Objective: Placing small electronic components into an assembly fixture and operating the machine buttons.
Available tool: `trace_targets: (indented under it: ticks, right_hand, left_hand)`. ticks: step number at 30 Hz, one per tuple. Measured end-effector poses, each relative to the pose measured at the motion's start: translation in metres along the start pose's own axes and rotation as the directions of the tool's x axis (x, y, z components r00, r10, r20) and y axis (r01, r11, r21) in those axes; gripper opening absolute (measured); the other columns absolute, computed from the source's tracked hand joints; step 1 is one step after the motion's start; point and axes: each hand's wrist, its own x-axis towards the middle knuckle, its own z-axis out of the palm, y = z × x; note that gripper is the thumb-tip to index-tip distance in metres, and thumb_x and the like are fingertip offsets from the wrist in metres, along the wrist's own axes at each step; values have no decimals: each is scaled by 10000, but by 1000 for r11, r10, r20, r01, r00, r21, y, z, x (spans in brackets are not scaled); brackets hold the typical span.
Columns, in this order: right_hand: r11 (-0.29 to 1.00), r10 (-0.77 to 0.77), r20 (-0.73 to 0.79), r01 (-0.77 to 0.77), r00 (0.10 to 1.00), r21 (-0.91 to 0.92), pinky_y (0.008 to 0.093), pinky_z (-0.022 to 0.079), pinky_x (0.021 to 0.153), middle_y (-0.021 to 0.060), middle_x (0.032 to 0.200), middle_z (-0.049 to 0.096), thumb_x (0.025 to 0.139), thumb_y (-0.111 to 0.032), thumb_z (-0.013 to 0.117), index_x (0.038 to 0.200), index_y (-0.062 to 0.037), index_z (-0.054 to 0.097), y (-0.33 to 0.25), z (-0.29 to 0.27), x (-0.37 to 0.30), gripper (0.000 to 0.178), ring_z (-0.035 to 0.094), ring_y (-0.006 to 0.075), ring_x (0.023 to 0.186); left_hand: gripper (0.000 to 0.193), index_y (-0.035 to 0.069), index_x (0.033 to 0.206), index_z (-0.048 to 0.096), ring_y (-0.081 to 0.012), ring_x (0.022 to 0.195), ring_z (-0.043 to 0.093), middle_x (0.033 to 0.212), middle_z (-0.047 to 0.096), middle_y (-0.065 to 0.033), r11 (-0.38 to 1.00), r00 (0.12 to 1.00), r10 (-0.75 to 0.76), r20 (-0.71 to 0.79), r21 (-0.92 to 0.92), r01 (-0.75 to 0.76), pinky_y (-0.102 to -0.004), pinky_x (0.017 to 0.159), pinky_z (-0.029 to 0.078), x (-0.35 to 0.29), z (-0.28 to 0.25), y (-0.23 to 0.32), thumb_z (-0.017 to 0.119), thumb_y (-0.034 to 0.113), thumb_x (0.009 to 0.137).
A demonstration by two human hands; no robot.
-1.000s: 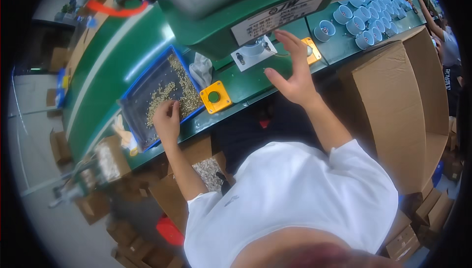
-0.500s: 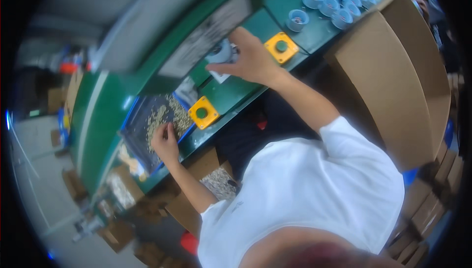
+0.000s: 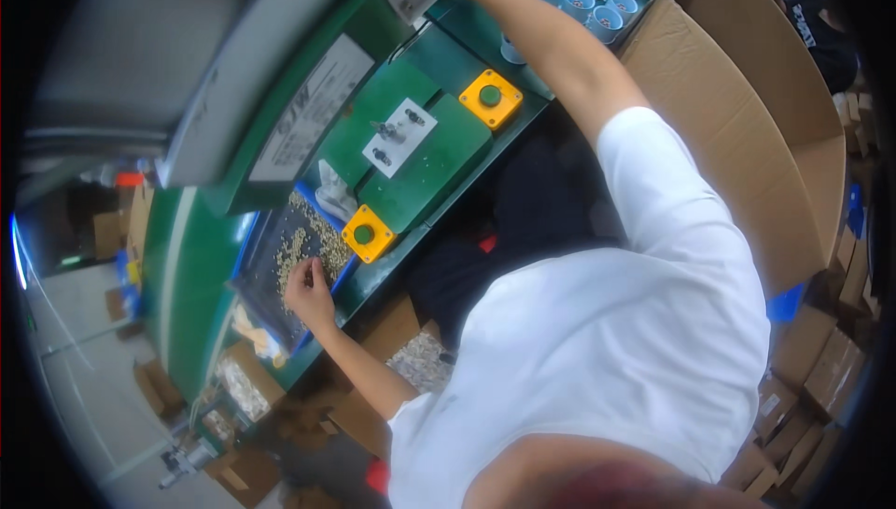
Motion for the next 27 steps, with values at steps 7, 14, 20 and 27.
trace_targets:
  ticks: [7,14,20,27]
  right_hand:
    - [994,103,46,-101,994,-43,443,491,1039,189,1285,687,878,-441,761,1279,-53,680,-94,-203,-117,564,638,384,1178]
    - [776,347,-13,-279,938,566,406,531,1013,163,1327,669,841,-178,839,1386,-29,572,-182,-239,-201,625,670,355,1159]
    - [793,-38,-114,99,993,601,361,571,929,133,1227,700,725,-156,944,1245,19,626,-306,-238,-177,633,686,285,1124]
    - [870,-129,-244,228,961,436,352,568,886,97,1182,712,735,-264,931,1261,-38,638,-319,-208,-161,643,667,293,1101]
  left_hand:
    - [124,-14,972,731,-214,744,655,917,718,-118,999,995,30,-91,-14,-32,-310,707,520,-4,-3,10,737,105,939]
    - [120,-11,967,731,-223,781,675,935,728,-120,999,997,29,-68,43,-26,-318,720,526,-4,-2,0,741,105,936]
    - [129,-9,968,737,-251,838,708,952,741,-127,999,999,29,-39,42,-28,-331,761,536,-2,0,4,747,116,937]
    - [122,-9,953,738,-262,861,717,948,741,-123,1000,998,6,-61,5,-6,-334,782,542,-4,-5,11,752,110,932]
